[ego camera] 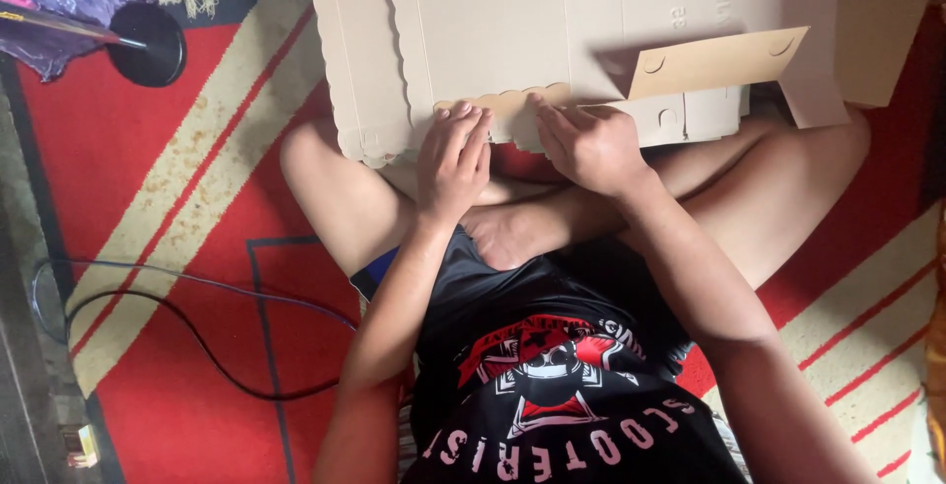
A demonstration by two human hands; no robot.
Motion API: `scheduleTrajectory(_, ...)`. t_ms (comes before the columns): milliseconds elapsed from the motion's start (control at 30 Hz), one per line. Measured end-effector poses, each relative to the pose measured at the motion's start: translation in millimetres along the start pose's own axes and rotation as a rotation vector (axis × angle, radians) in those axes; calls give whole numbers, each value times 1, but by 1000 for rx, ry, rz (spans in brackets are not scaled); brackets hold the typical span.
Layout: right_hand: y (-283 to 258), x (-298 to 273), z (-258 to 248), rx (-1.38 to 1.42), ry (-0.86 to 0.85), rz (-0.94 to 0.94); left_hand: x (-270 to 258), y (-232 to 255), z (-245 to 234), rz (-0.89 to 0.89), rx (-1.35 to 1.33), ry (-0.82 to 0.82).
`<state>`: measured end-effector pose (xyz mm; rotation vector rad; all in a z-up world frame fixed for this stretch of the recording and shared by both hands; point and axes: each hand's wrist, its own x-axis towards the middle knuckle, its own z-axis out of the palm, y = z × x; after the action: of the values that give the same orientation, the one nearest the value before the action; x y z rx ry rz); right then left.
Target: Assembling cardboard boxes by folding flat pre-cut sheets along scored lines and tucking in tabs.
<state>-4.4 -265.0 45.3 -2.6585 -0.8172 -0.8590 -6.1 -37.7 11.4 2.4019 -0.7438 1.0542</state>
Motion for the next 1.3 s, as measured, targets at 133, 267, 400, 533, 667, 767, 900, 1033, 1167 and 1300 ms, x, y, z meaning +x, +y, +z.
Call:
scheduleTrajectory(133, -10, 15, -8, 38, -52, 1, 3, -1, -2, 8, -11, -5)
scheduleTrajectory(267, -16, 21, -8, 34, -147, 44, 6, -3, -10, 12, -32, -17)
scheduleTrajectory(400, -18, 17, -4, 8, -222, 55, -7, -5, -19, -3, -40, -65)
scheduleTrajectory(533, -21, 12, -7, -2, -224, 39, -12, -5, -25, -11, -29, -47)
scheduleTrajectory(667, -21, 10, -8, 51, -187, 20, -9, -5, -23, -39, -51, -24)
scheduleTrajectory(767, -23, 12, -16, 90, -197, -13, -12, -6, -21, -42, -55, -12)
scheduleTrajectory(900, -32, -5, -25, 318, -308, 3, -14, -8, -21, -52, -60, -21)
scheduleTrajectory(1033, -48, 12, -49, 329, -264, -17, -13, -7, -18, -68, -74, 1)
scheduleTrajectory(1167, -33, 7, -28, 117, -159, -8, -13, -4, -16, -39, -2, -3)
scheduleTrajectory(1300, -39, 16, -12, -8, -92, -5, -13, -1, -15, -11, 65, -53)
